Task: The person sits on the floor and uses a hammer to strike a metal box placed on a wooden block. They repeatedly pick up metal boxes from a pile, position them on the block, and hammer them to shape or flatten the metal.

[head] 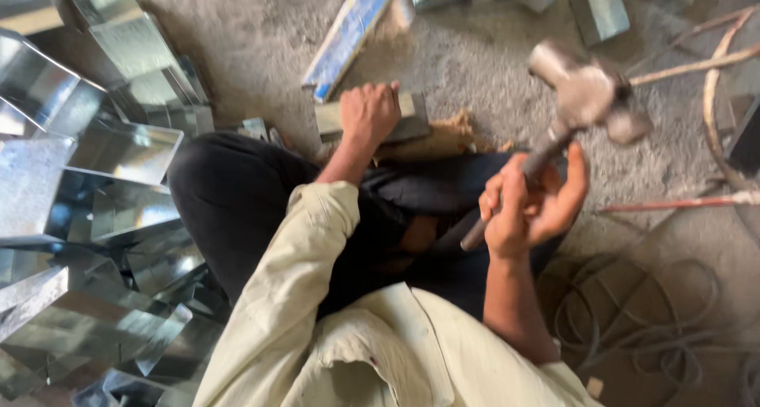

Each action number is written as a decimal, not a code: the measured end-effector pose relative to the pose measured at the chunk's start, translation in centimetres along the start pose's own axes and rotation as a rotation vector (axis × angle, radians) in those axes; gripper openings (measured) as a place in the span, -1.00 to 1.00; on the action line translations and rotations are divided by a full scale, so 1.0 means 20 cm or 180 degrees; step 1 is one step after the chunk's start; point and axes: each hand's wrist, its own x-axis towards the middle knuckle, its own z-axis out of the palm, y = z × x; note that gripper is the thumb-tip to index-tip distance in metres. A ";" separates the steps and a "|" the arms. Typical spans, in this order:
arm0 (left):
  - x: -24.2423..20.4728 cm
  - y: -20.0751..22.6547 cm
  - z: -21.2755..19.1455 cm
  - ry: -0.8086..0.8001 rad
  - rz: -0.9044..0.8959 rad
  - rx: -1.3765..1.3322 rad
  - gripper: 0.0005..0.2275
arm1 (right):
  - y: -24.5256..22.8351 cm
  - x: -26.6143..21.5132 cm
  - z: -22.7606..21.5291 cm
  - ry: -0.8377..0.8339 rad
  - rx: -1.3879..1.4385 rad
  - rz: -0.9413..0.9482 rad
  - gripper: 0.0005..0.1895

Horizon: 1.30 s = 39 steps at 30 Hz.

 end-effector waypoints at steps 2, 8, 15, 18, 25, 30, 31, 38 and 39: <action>0.03 0.00 -0.01 -0.0161 -0.0066 0.0039 -0.57 | 0.09 0.02 0.00 -0.0021 -0.0003 -0.0118 -0.39; -0.03 0.02 0.03 0.0386 0.0175 0.0154 -0.58 | 0.38 0.08 0.00 -0.1638 -0.1972 -0.0198 -0.52; 0.00 0.04 -0.01 -0.0358 -0.0194 -0.0043 -0.56 | 0.30 -0.02 0.02 -0.0373 -0.0524 0.0612 -0.46; 0.01 0.05 -0.03 -0.0365 -0.0246 -0.0007 -0.57 | 0.45 0.01 -0.02 -0.0996 -0.1331 -0.0260 -0.51; 0.02 0.05 -0.07 -0.0456 -0.0564 -0.0153 -0.54 | 0.36 -0.06 -0.08 -0.0801 -0.1068 0.1587 -0.38; -0.08 -0.05 -0.04 0.0649 -0.0657 -0.1598 -0.49 | 0.15 -0.12 0.04 -0.0857 -0.0406 0.1544 -0.37; -0.12 -0.07 0.02 0.0581 -0.0799 -0.2328 -0.49 | 0.12 -0.12 0.06 -0.0937 -0.0393 0.1440 -0.36; -0.19 -0.15 0.35 0.0846 -0.1162 -0.3821 -0.49 | -0.08 -0.12 0.18 -0.1112 -0.0087 0.0121 -0.41; -0.18 -0.16 0.35 0.0879 -0.1149 -0.3679 -0.50 | -0.07 -0.12 0.20 -0.1154 -0.0126 0.0061 -0.42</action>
